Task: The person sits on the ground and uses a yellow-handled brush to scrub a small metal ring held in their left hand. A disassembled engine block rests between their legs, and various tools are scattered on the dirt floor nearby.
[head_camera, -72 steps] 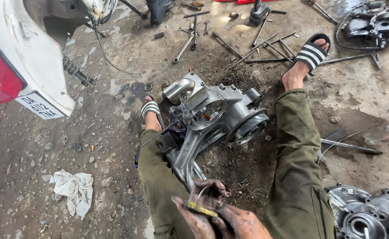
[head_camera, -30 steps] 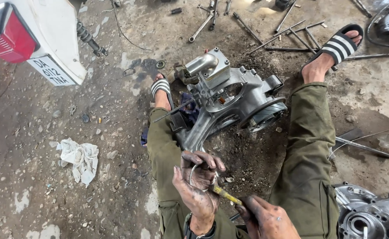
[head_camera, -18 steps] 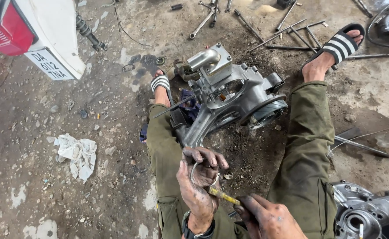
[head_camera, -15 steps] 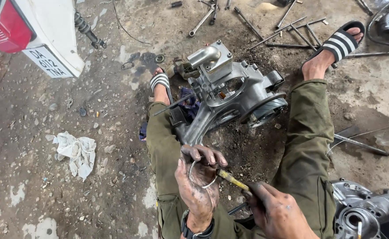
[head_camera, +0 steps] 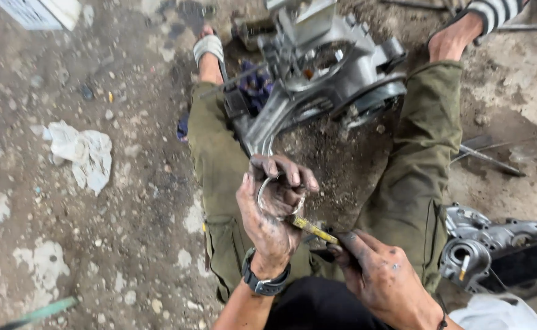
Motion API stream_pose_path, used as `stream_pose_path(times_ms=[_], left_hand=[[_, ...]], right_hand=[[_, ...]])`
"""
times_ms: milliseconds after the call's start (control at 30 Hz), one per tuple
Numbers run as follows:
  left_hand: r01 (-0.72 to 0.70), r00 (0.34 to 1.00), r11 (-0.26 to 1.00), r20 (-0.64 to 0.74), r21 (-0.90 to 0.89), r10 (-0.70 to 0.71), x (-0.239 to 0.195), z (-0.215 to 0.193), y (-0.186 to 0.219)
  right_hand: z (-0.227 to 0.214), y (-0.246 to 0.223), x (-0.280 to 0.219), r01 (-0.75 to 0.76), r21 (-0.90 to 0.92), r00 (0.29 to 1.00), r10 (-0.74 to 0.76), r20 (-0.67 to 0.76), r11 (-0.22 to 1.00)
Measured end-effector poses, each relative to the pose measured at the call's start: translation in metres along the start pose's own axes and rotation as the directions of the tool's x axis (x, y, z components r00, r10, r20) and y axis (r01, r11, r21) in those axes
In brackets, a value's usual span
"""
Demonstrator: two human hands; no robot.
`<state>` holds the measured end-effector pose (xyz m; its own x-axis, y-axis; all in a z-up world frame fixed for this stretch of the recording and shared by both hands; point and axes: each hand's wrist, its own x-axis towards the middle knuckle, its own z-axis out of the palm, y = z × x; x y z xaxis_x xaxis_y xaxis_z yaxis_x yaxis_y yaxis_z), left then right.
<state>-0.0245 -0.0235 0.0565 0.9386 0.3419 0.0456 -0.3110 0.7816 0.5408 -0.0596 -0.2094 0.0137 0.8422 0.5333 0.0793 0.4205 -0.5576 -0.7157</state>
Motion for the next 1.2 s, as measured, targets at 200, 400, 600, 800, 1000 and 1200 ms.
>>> stream_pose_path(times_ms=[200,400,600,800,1000,1200], left_hand=[[0.063,0.995,0.998,-0.074,-0.028,-0.065,-0.010,-0.011,-0.011],[0.084,0.996,0.993,0.032,-0.084,-0.082,-0.016,-0.017,-0.013],[0.044,0.999,0.998,0.033,-0.052,-0.042,-0.016,-0.017,-0.010],[0.008,1.000,0.997,0.025,-0.078,-0.007,-0.014,-0.021,-0.010],[0.035,0.999,0.999,0.004,0.000,-0.035,-0.022,-0.012,-0.014],[-0.019,1.000,0.999,-0.017,-0.028,0.018,-0.021,-0.010,-0.012]], right_hand=[[0.003,0.000,-0.023,-0.152,-0.120,0.983,0.163,0.080,0.981],[-0.001,-0.014,-0.024,-0.114,-0.122,0.991,0.122,0.057,0.986],[0.004,-0.016,-0.024,-0.092,-0.129,0.995,0.095,0.022,0.987],[0.006,-0.016,-0.029,-0.047,-0.083,0.998,0.043,-0.045,0.995],[0.010,-0.016,-0.026,-0.124,-0.074,0.992,0.122,-0.030,0.990],[0.011,-0.012,-0.029,-0.101,0.006,0.995,0.101,-0.026,0.995]])
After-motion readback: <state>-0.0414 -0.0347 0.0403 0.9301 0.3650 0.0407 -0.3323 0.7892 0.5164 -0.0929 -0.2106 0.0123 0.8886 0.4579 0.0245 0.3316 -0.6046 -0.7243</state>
